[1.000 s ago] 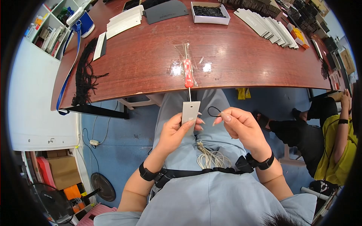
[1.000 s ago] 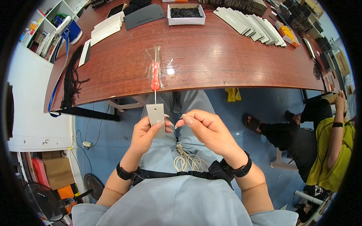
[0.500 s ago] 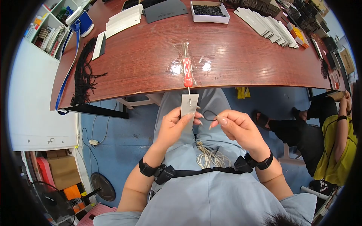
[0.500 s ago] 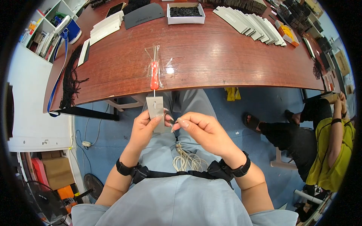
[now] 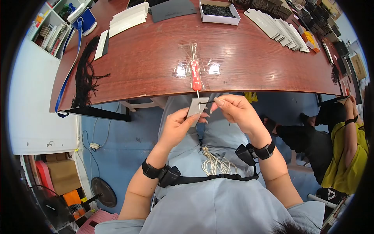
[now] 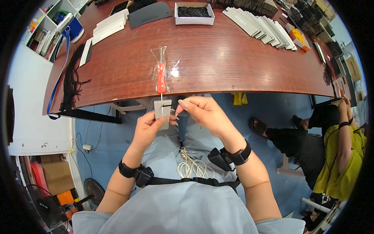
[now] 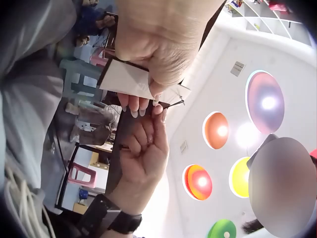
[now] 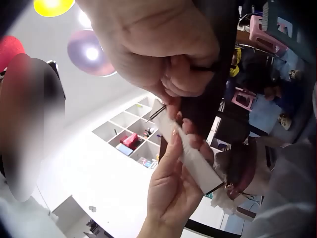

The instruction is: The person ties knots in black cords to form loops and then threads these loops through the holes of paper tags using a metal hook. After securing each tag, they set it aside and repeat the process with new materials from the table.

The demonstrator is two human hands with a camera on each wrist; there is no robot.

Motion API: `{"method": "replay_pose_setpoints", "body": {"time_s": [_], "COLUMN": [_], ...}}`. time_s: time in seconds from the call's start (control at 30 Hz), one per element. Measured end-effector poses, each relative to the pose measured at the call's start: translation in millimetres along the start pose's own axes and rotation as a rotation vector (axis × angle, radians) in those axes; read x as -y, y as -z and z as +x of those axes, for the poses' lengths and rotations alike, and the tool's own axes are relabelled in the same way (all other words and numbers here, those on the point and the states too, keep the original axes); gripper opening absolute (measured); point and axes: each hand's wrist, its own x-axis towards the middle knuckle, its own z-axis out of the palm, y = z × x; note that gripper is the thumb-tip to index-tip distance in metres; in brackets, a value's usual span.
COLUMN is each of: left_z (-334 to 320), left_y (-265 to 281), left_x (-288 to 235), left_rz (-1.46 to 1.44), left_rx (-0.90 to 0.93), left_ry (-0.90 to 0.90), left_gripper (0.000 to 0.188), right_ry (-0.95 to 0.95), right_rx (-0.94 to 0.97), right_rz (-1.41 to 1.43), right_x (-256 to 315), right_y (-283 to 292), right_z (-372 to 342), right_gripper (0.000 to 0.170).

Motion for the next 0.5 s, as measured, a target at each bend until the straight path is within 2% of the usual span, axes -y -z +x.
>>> {"method": "replay_pose_setpoints", "body": {"time_s": [0.03,0.07,0.1,0.17,0.2,0.27,0.33,0.4,0.5], "left_z": [-2,-4,-7,-12,-13,-13,-13,-14,-19], "left_y": [0,1,2,6,7,9,9,8,9], "left_x": [-1,-2,-4,-6,-7,-8,-8,-8,-6], "left_rz": [0.138,0.275,0.273,0.516,0.549,0.557,0.568,0.675,0.664], "left_rx": [0.007,0.014,0.014,0.033,0.038,0.04,0.047,0.129,0.147], "left_ry": [-0.071,-0.143,-0.143,-0.309,-0.331,-0.333,-0.335,-0.46,-0.42], "left_gripper": [0.019,0.018,0.018,0.017,0.019,0.02,0.021,0.024,0.02], "right_ry": [-0.074,-0.051,-0.053,-0.076,-0.081,0.028,-0.01,-0.051,-0.051], "right_rx": [0.041,0.027,0.026,0.031,0.034,0.051,0.088,0.123,0.168], "right_rz": [0.078,0.083,0.081,-0.014,-0.016,0.019,0.012,0.006,-0.051], "right_x": [-2,-3,-2,1,1,2,10,16,18], "right_y": [3,1,1,0,1,4,3,-1,-12], "right_z": [0,0,0,0,0,3,6,5,8], "right_gripper": [0.024,0.023,0.023,0.021,0.021,0.019,0.019,0.019,0.02]}}
